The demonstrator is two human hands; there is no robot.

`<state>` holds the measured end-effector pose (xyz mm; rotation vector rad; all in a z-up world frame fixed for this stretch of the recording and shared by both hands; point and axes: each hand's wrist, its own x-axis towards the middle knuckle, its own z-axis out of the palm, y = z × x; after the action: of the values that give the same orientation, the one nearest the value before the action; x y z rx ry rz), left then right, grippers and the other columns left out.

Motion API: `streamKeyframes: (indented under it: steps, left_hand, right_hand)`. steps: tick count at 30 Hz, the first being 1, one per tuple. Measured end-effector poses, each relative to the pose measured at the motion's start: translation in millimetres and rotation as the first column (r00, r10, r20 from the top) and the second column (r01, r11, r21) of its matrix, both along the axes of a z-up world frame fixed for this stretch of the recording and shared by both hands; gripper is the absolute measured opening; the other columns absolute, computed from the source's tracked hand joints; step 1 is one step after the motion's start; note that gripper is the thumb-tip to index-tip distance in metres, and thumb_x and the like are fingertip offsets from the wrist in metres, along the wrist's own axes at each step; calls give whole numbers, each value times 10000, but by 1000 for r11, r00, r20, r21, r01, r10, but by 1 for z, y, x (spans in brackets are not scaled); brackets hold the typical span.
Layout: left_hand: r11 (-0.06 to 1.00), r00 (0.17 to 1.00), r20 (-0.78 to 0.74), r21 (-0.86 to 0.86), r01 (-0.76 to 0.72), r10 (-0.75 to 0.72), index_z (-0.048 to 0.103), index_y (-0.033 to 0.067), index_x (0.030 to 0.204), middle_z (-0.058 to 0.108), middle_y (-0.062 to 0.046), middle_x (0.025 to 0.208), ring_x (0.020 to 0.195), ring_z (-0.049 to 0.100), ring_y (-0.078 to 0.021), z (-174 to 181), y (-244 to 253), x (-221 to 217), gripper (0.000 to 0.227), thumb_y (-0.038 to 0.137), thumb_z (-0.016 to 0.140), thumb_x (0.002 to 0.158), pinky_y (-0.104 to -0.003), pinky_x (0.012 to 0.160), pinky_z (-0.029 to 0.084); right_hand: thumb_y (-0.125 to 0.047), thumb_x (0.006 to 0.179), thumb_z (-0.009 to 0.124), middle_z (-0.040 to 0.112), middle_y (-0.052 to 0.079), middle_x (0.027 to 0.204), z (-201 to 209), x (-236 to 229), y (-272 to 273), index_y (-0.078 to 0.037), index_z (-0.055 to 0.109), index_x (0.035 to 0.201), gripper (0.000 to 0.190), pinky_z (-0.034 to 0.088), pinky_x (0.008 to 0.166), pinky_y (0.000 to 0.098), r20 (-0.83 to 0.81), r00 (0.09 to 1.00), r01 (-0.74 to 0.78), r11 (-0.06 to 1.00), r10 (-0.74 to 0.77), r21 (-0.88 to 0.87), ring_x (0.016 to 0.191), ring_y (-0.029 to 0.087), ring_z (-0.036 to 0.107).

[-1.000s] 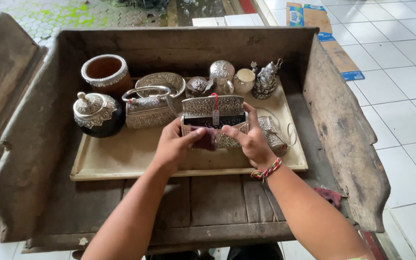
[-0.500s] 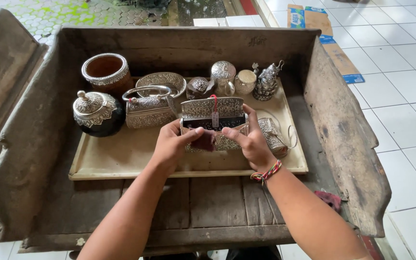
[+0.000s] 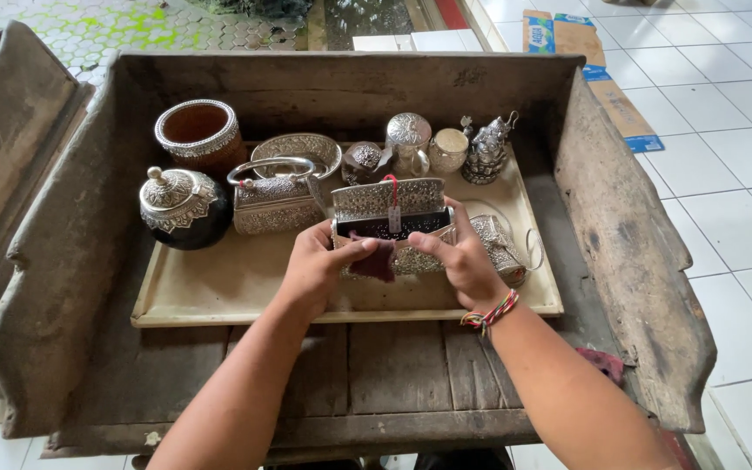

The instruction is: Polishing an intricate silver clutch bag using a cloth at a handicraft workshop.

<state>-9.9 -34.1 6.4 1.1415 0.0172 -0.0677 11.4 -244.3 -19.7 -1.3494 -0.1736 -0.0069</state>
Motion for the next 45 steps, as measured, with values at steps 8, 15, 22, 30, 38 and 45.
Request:
streamKeyframes:
  steps: [8,15,22,30,38,45]
  left_hand:
    - [1000,1000,-1,27,-7,7,701,-72,985,741,-178,765,703,744,-225,35,-8,-19,352,9,877,691,-354,680,624]
    - [995,999,-26,95,-38,41,699,-48,984,738,-179,797,730,723,-226,29,-13,-18,396,39,919,666,-373,712,615]
    - [985,999,-4,171,-36,37,696,-41,914,721,-159,711,605,708,-203,-7,6,6,357,27,923,646,-356,579,618]
    - [1000,999,-41,-9,-17,16,672,-42,869,686,-123,676,575,693,-170,22,-1,-8,227,23,836,727,-320,558,611]
    - [994,999,-20,103,-37,39,661,-113,932,753,-235,783,627,740,-262,16,-6,-7,367,-25,911,677,-422,597,629]
    - [998,997,-67,-41,-37,34,706,-84,891,724,-176,719,619,734,-224,-1,8,-1,199,-29,801,725,-361,598,615]
  right_hand:
    - [-125,846,824,674,124,1149,-11,5,-3,-111,568,1365,578,485,1041,452,4,1000,2,996,-2,-94,1055,193,603]
    - [-150,874,800,675,99,1101,-11,3,-4,-82,598,1295,472,476,1042,441,-7,1000,17,997,-17,-73,1041,177,597]
    - [-194,858,826,675,151,1147,8,-6,3,-40,586,1316,540,444,1081,483,74,997,2,988,10,-154,1106,228,619]
    - [-131,856,823,681,110,1091,13,-9,5,-36,628,1268,466,471,1040,447,19,1000,11,997,-10,-76,1051,172,576]
    - [-156,848,838,685,129,1055,30,-14,9,-23,636,1232,454,482,1026,455,51,999,10,991,-3,-130,1034,181,587]
    - [-158,866,818,676,96,1034,27,-16,10,-51,656,1197,384,473,1027,431,-3,999,33,996,-33,-88,1026,171,570]
